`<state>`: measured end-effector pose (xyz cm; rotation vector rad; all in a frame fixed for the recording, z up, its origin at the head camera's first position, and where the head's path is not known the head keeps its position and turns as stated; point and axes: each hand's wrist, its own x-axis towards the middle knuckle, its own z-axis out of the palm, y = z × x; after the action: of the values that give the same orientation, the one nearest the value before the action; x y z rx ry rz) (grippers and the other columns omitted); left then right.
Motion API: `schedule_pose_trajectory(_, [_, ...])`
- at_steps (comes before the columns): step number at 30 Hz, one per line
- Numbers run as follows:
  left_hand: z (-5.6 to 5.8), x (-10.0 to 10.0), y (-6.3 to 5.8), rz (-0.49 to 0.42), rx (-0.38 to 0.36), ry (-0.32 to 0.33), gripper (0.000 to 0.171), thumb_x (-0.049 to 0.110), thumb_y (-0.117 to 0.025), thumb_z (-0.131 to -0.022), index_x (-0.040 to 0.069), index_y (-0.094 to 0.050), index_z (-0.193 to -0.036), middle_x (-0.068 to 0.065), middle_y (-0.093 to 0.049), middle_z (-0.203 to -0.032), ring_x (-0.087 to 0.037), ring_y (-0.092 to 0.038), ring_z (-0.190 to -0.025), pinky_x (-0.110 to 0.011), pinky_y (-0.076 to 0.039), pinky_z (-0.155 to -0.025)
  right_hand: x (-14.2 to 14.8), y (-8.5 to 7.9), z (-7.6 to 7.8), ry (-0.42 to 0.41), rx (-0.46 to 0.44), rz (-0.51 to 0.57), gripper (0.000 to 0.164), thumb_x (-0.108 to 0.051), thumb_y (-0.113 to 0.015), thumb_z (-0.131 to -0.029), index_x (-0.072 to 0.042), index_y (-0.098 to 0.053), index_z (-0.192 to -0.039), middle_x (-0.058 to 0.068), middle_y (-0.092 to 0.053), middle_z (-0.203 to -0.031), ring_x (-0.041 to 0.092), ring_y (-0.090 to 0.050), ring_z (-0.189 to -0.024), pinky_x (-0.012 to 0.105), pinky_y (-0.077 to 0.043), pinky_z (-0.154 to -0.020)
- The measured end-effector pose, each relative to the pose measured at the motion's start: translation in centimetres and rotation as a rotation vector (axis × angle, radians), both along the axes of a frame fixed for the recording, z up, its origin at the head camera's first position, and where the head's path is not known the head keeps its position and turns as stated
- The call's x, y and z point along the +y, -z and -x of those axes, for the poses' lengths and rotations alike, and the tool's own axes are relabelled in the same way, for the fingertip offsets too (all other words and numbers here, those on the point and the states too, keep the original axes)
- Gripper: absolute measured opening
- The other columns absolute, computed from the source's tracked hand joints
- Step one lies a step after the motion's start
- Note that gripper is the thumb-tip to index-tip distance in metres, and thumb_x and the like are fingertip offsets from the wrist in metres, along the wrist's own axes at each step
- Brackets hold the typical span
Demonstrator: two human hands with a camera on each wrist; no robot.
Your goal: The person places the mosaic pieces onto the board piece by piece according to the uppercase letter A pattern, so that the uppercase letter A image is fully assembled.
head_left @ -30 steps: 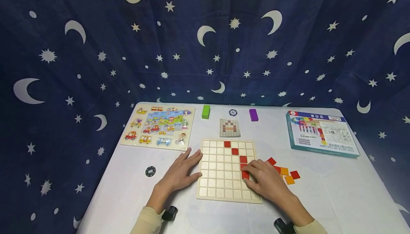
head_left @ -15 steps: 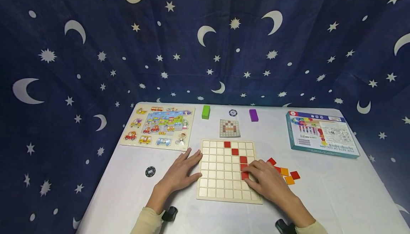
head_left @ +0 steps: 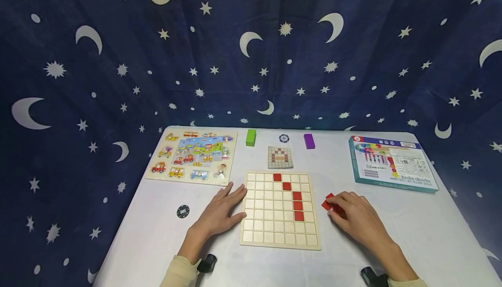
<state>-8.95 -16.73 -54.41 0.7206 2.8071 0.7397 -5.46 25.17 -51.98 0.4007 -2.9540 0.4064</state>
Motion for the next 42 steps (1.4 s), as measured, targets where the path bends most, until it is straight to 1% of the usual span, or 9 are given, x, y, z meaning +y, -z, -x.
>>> schedule_pose_trajectory(2, [0.0, 0.0, 0.0, -0.004, 0.009, -0.003, 0.072, 0.039, -0.073, -0.099, 0.013, -0.048, -0.161, -0.005, -0.045, -0.170, -0.042, -0.029, -0.164, -0.063, -0.029, -0.133, 1.3, -0.2, 0.0, 0.022, -0.005, -0.011, 0.035, -0.024, -0.091, -0.082, -0.013, -0.082, -0.114, 0.002, -0.075, -0.105, 0.018, -0.060, -0.090, 0.034, -0.045, -0.073])
schedule_pose_trajectory(4, [0.0, 0.0, 0.1, 0.000, 0.001, -0.008, 0.072, 0.039, -0.072, -0.099, 0.014, -0.048, -0.162, -0.004, -0.045, -0.171, -0.041, -0.028, -0.164, -0.062, -0.028, -0.133, 2.5, -0.2, 0.0, 0.041, -0.042, -0.015, 0.037, -0.023, -0.090, -0.083, -0.011, -0.081, -0.117, 0.005, -0.075, -0.107, 0.020, -0.061, -0.093, 0.037, -0.049, -0.077])
schedule_pose_trajectory(7, [0.0, -0.1, 0.2, 0.005, -0.015, -0.012, 0.072, 0.040, -0.071, -0.100, 0.015, -0.047, -0.162, -0.002, -0.043, -0.171, -0.040, -0.027, -0.165, -0.062, -0.027, -0.134, 4.1, -0.3, -0.1, 0.060, -0.113, -0.021, 0.042, -0.020, -0.087, -0.084, -0.009, -0.078, -0.124, 0.011, -0.074, -0.115, 0.028, -0.063, -0.101, 0.050, -0.056, -0.089])
schedule_pose_trajectory(9, [0.0, -0.1, 0.1, 0.004, -0.023, -0.012, 0.072, 0.041, -0.071, -0.100, 0.016, -0.046, -0.163, -0.002, -0.042, -0.172, -0.040, -0.025, -0.165, -0.061, -0.026, -0.134, 5.0, -0.4, -0.2, 0.067, -0.165, -0.016, 0.047, -0.018, -0.086, -0.084, -0.007, -0.076, -0.128, 0.014, -0.073, -0.121, 0.035, -0.063, -0.109, 0.062, -0.055, -0.098])
schedule_pose_trajectory(12, [0.1, -0.1, 0.1, 0.004, -0.026, -0.012, 0.073, 0.041, -0.071, -0.100, 0.017, -0.045, -0.163, -0.001, -0.041, -0.172, -0.039, -0.025, -0.166, -0.061, -0.025, -0.135, 6.0, -0.4, -0.5, 0.064, -0.210, -0.019, 0.053, -0.016, -0.085, -0.082, -0.006, -0.073, -0.132, 0.018, -0.071, -0.126, 0.040, -0.062, -0.114, 0.069, -0.051, -0.104])
schedule_pose_trajectory(18, [0.1, -0.2, 0.3, 0.004, -0.003, -0.008, 0.073, 0.041, -0.072, -0.099, 0.015, -0.047, -0.162, -0.002, -0.043, -0.171, -0.040, -0.027, -0.165, -0.061, -0.027, -0.134, 7.0, 0.2, -0.8, 0.062, -0.252, -0.048, 0.054, -0.016, -0.087, -0.081, -0.006, -0.073, -0.132, 0.018, -0.071, -0.125, 0.039, -0.063, -0.112, 0.071, -0.052, -0.103])
schedule_pose_trajectory(26, [0.1, -0.2, 0.4, -0.015, 0.021, 0.008, 0.072, 0.039, -0.072, -0.099, 0.012, -0.049, -0.161, -0.006, -0.045, -0.170, -0.043, -0.029, -0.163, -0.063, -0.029, -0.132, 7.2, 0.4, -0.4, 0.078, -0.249, -0.070, 0.047, -0.020, -0.091, -0.080, -0.007, -0.077, -0.123, 0.018, -0.073, -0.119, 0.040, -0.065, -0.108, 0.071, -0.055, -0.099])
schedule_pose_trajectory(31, [0.3, -0.1, 0.3, -0.010, 0.008, 0.011, 0.072, 0.040, -0.071, -0.100, 0.013, -0.047, -0.162, -0.004, -0.044, -0.171, -0.042, -0.027, -0.165, -0.062, -0.027, -0.134, 7.2, 0.3, -0.3, 0.088, -0.233, -0.083, 0.042, -0.021, -0.091, -0.079, -0.008, -0.079, -0.117, 0.017, -0.074, -0.114, 0.037, -0.065, -0.104, 0.068, -0.056, -0.096])
schedule_pose_trajectory(42, [0.2, 0.0, 0.1, -0.002, -0.014, 0.008, 0.071, 0.039, -0.071, -0.100, 0.014, -0.048, -0.162, -0.003, -0.043, -0.171, -0.041, -0.026, -0.165, -0.060, -0.026, -0.135, 5.3, -0.4, 1.1, 0.065, -0.082, -0.031, 0.037, -0.021, -0.087, -0.083, -0.006, -0.079, -0.116, 0.014, -0.075, -0.112, 0.036, -0.066, -0.104, 0.060, -0.056, -0.093])
